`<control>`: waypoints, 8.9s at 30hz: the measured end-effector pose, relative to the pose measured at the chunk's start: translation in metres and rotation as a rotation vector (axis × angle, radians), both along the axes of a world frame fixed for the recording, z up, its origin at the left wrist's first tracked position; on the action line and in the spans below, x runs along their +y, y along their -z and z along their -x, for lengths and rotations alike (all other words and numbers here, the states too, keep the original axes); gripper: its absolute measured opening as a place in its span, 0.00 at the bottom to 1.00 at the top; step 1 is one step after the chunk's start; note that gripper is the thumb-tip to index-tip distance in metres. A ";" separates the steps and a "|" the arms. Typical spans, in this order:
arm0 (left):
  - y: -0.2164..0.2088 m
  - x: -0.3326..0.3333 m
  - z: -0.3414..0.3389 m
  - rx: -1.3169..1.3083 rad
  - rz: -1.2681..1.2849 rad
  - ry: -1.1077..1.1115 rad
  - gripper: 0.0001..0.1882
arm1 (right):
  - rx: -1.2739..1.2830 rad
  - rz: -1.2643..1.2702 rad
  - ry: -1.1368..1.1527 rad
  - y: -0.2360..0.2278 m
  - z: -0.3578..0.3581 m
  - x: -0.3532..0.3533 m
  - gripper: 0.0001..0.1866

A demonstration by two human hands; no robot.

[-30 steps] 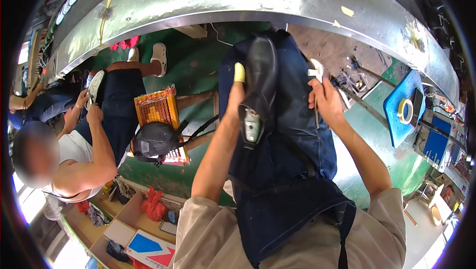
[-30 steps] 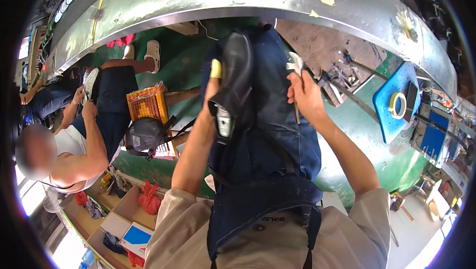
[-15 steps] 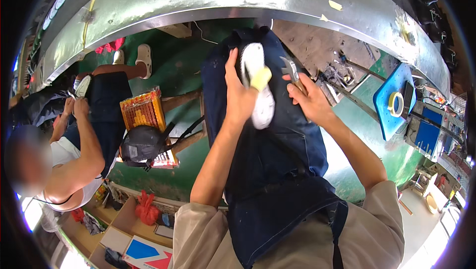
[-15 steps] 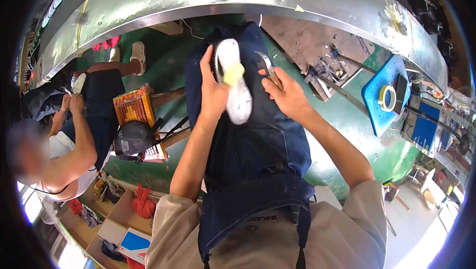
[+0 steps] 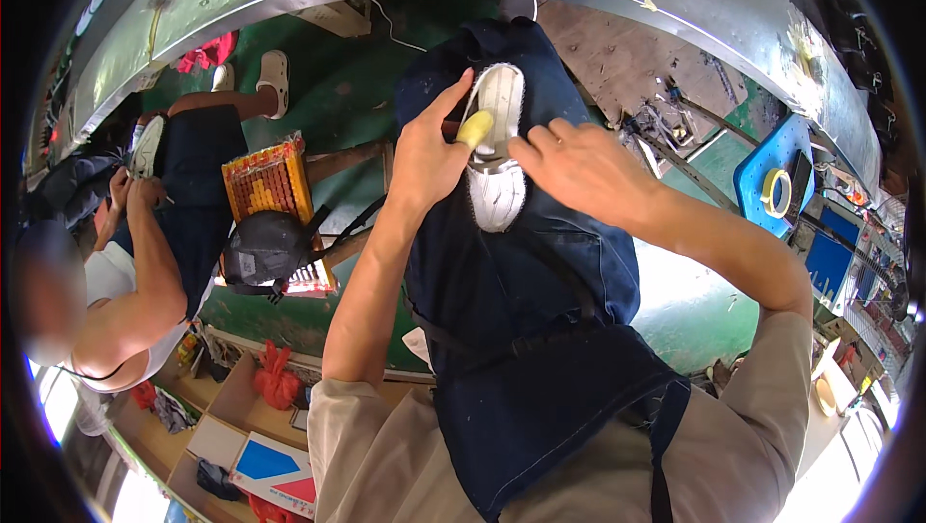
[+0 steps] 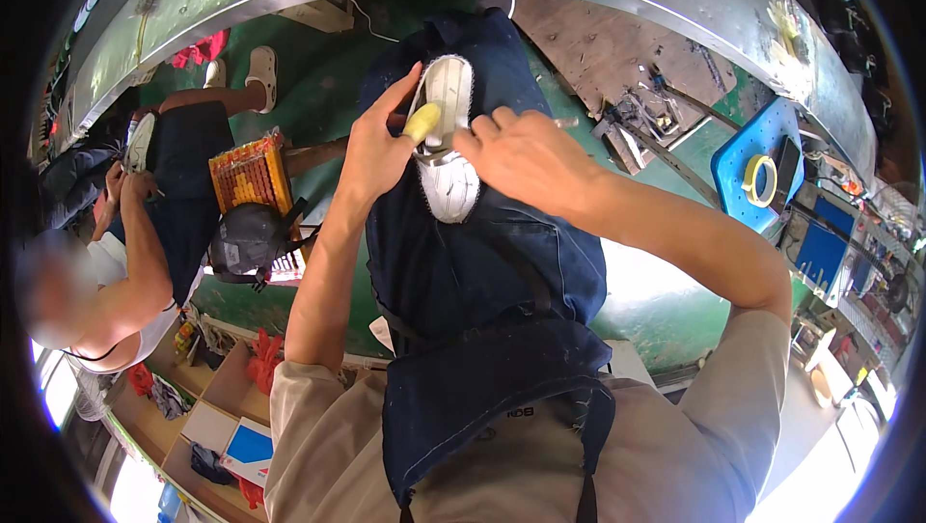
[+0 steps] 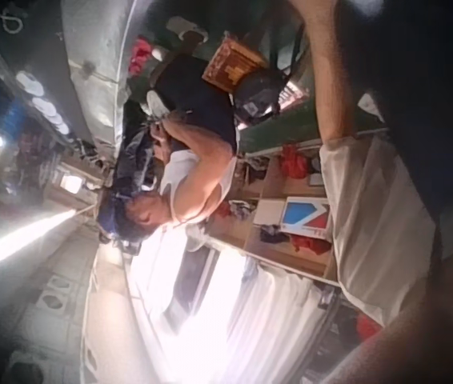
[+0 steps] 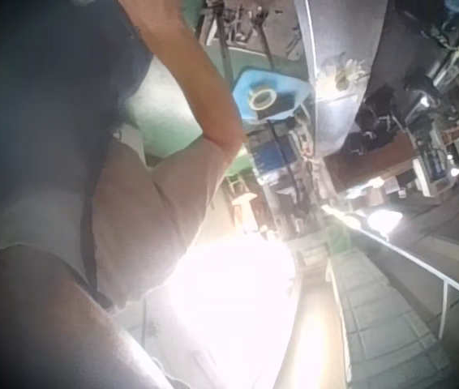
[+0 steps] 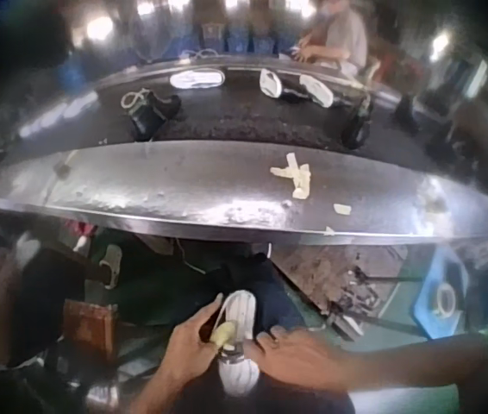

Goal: Using lasting pliers and other tools to pull and shape the upper of a shoe over a last during manufacturing.

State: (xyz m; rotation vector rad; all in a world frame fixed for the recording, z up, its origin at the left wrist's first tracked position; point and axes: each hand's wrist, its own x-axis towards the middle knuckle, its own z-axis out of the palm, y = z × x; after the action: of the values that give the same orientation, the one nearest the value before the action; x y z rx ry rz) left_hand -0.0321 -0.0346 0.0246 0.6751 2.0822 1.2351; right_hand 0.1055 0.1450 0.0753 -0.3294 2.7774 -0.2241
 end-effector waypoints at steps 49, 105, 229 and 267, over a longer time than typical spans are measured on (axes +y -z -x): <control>-0.006 -0.032 -0.108 -0.481 -0.130 -0.185 0.44 | 0.001 0.422 0.311 -0.017 -0.022 0.007 0.11; 0.035 -0.019 -0.037 -0.496 -0.368 0.080 0.59 | 0.020 0.235 0.340 0.026 0.009 -0.007 0.17; -0.061 0.094 0.269 0.682 -0.042 -0.182 0.13 | 0.840 -0.165 0.887 0.056 0.556 0.499 0.56; -0.157 0.125 0.298 0.445 0.208 -0.363 0.34 | 0.760 -0.399 1.367 -0.030 0.285 0.565 0.27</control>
State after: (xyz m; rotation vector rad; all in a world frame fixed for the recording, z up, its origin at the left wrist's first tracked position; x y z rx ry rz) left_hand -0.3297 0.0908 0.1813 0.5246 2.7549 1.0994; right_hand -0.1794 0.7101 0.1055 1.9479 3.0605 0.2131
